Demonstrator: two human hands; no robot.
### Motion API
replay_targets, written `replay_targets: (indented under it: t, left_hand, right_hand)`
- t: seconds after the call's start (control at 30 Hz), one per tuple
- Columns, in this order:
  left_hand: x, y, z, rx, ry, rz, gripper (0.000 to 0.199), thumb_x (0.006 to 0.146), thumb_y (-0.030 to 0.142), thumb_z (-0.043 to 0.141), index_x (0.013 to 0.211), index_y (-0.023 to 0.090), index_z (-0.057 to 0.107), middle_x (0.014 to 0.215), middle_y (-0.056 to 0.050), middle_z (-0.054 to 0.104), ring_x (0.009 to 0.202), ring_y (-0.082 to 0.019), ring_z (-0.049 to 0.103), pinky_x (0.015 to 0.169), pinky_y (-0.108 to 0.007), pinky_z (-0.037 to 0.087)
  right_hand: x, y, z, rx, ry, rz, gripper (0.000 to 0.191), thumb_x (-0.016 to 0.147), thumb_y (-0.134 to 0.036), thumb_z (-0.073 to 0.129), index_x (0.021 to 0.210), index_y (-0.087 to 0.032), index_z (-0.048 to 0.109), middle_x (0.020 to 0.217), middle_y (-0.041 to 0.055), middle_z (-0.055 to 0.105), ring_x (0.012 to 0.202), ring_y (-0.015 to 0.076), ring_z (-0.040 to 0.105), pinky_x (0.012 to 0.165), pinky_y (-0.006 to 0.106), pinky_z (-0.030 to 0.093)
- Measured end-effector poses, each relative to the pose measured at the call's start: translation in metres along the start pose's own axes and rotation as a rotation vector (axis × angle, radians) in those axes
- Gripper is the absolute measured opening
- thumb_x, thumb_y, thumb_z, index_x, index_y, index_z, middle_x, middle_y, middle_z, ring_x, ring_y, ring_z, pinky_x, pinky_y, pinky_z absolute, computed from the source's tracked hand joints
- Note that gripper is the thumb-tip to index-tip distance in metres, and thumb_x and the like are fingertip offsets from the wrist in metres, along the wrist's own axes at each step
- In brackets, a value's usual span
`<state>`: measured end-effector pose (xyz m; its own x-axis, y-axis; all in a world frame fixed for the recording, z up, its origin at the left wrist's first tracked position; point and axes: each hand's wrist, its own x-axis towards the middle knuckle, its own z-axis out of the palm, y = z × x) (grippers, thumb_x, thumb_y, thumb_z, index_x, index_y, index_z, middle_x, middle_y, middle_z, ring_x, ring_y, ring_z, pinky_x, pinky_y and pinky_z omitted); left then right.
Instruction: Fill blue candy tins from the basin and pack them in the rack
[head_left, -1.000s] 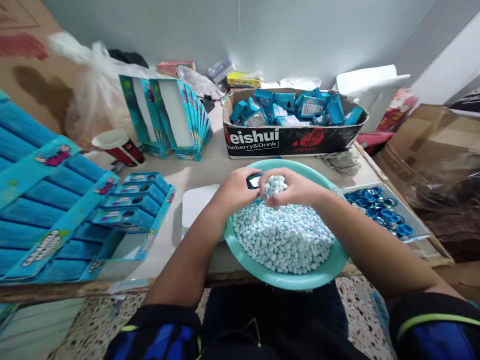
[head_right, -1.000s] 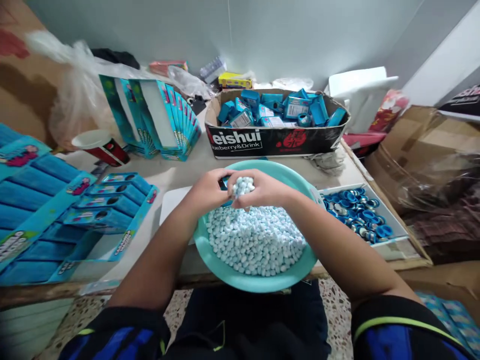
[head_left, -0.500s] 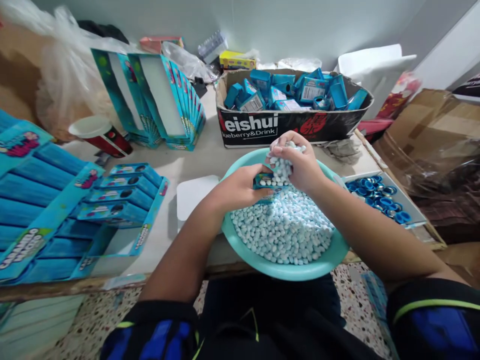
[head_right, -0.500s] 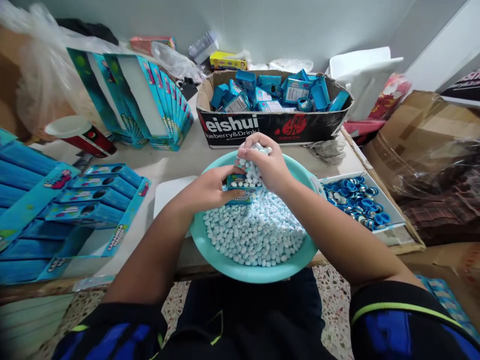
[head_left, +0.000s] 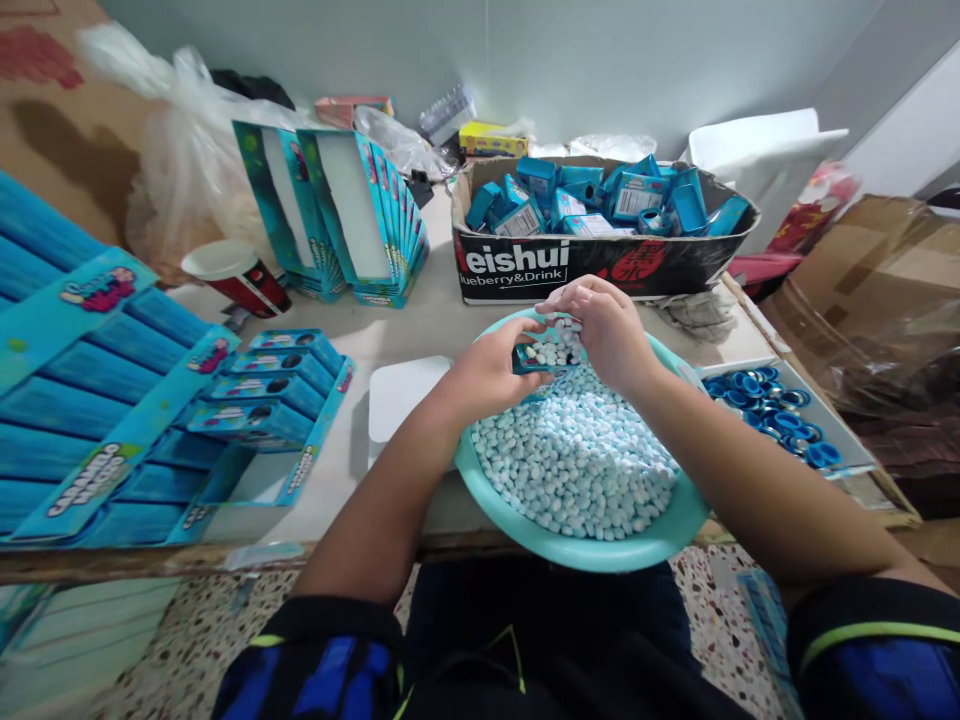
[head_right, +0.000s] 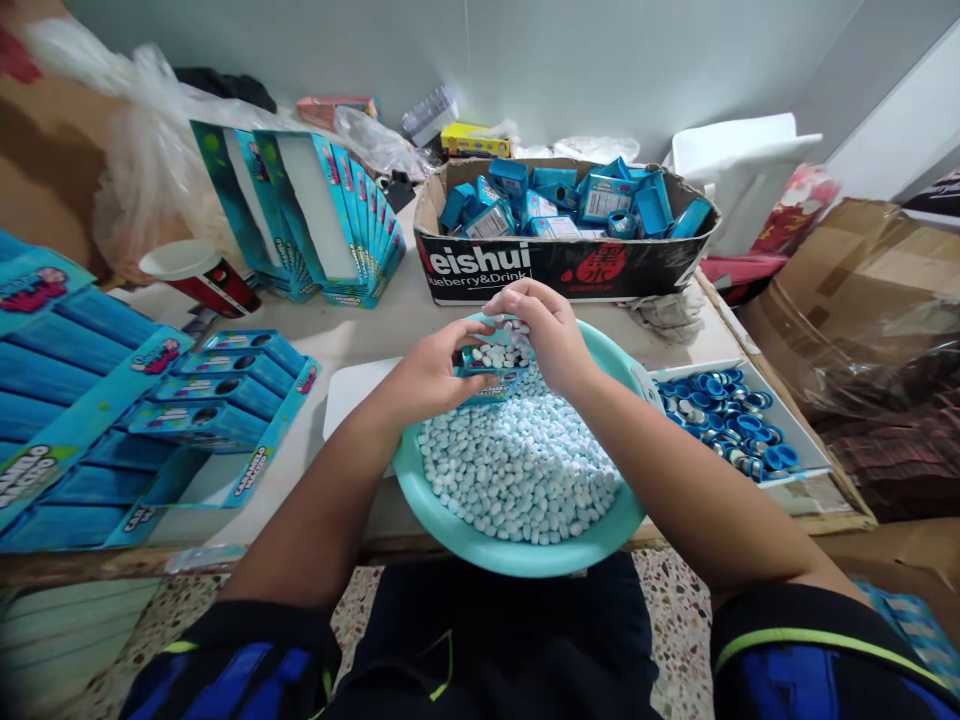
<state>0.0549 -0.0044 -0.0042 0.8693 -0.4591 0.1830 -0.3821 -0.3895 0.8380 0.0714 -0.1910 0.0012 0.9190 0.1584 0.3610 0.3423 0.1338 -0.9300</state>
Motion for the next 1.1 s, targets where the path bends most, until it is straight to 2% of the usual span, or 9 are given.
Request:
replay_targets:
  t: [0.1,0.2,0.33,0.4,0.47,0.57,0.7,0.83,1.1]
  left_hand:
    - [0.0,-0.001,0.001,-0.032,0.081,-0.046,0.058,0.076,0.026,0.083,0.129,0.023,0.058,0.132,-0.013,0.068,0.122,-0.033,0.067,0.099,-0.047,0.056]
    - [0.001,-0.005,0.0,-0.096,0.161,-0.066,0.061,0.075,0.028,0.084,0.129,0.023,0.055,0.125,-0.012,0.072,0.116,-0.031,0.07,0.098,-0.047,0.056]
    - [0.003,-0.013,-0.003,-0.191,0.195,-0.056,0.083,0.07,0.025,0.088,0.142,0.021,0.048,0.132,-0.017,0.069,0.121,-0.033,0.068,0.1,-0.047,0.056]
    - [0.004,-0.016,-0.002,-0.205,0.206,-0.064,0.09,0.069,0.024,0.088,0.147,0.021,0.045,0.132,-0.017,0.069,0.121,-0.033,0.068,0.102,-0.048,0.055]
    - [0.005,-0.018,-0.001,-0.205,0.229,-0.07,0.087,0.07,0.025,0.087,0.147,0.023,0.046,0.131,-0.016,0.069,0.118,-0.032,0.069,0.103,-0.049,0.055]
    - [0.006,-0.019,0.001,-0.2,0.265,-0.071,0.079,0.072,0.028,0.087,0.143,0.024,0.052,0.129,-0.015,0.07,0.114,-0.031,0.071,0.102,-0.048,0.057]
    - [0.006,-0.017,0.001,-0.191,0.287,-0.086,0.072,0.073,0.031,0.087,0.138,0.023,0.055,0.125,-0.013,0.071,0.113,-0.03,0.071,0.101,-0.047,0.057]
    - [0.005,-0.016,-0.001,-0.17,0.305,-0.077,0.07,0.074,0.03,0.087,0.137,0.024,0.056,0.126,-0.013,0.071,0.116,-0.03,0.07,0.103,-0.047,0.056]
    - [0.002,-0.007,-0.003,-0.096,0.246,-0.101,0.064,0.074,0.029,0.087,0.132,0.025,0.06,0.116,-0.01,0.075,0.107,-0.029,0.073,0.098,-0.047,0.057]
  right_hand:
    - [-0.002,-0.003,-0.001,-0.158,-0.054,-0.091,0.025,0.094,-0.048,0.057,0.089,-0.025,0.068,0.098,0.004,0.071,0.1,0.0226,0.067,0.094,0.043,0.053]
    - [-0.006,-0.007,0.002,-0.333,-0.183,-0.218,0.026,0.097,-0.048,0.059,0.097,-0.026,0.072,0.109,0.0065,0.071,0.108,0.0248,0.065,0.099,0.045,0.052]
    - [-0.007,-0.004,0.004,-0.556,-0.351,-0.376,0.025,0.098,-0.043,0.06,0.11,-0.026,0.074,0.117,0.0097,0.07,0.116,0.0267,0.063,0.103,0.048,0.051]
    - [-0.005,0.0,0.004,-0.642,-0.378,-0.431,0.025,0.101,-0.038,0.057,0.114,-0.025,0.074,0.117,0.0106,0.07,0.114,0.0265,0.063,0.101,0.049,0.051]
    - [-0.004,0.002,0.002,-0.721,-0.365,-0.461,0.026,0.102,-0.034,0.054,0.112,-0.024,0.076,0.116,0.0108,0.07,0.11,0.0262,0.063,0.098,0.048,0.051]
    - [-0.001,0.002,-0.004,-0.804,-0.319,-0.438,0.025,0.102,-0.033,0.056,0.1,-0.025,0.079,0.108,0.0088,0.071,0.1,0.0251,0.063,0.091,0.046,0.051]
    - [0.002,0.0,-0.012,-0.768,-0.238,-0.343,0.023,0.097,-0.034,0.063,0.084,-0.025,0.079,0.097,0.0073,0.07,0.091,0.0238,0.063,0.083,0.042,0.05]
    - [0.004,0.002,-0.015,-0.71,-0.162,-0.222,0.017,0.092,-0.032,0.067,0.082,-0.023,0.078,0.097,0.0072,0.069,0.085,0.0217,0.064,0.07,0.036,0.049]
    - [0.006,0.001,-0.012,-0.64,-0.08,-0.082,0.008,0.081,-0.029,0.076,0.085,-0.022,0.075,0.082,0.0025,0.069,0.069,0.0164,0.058,0.065,0.032,0.046]
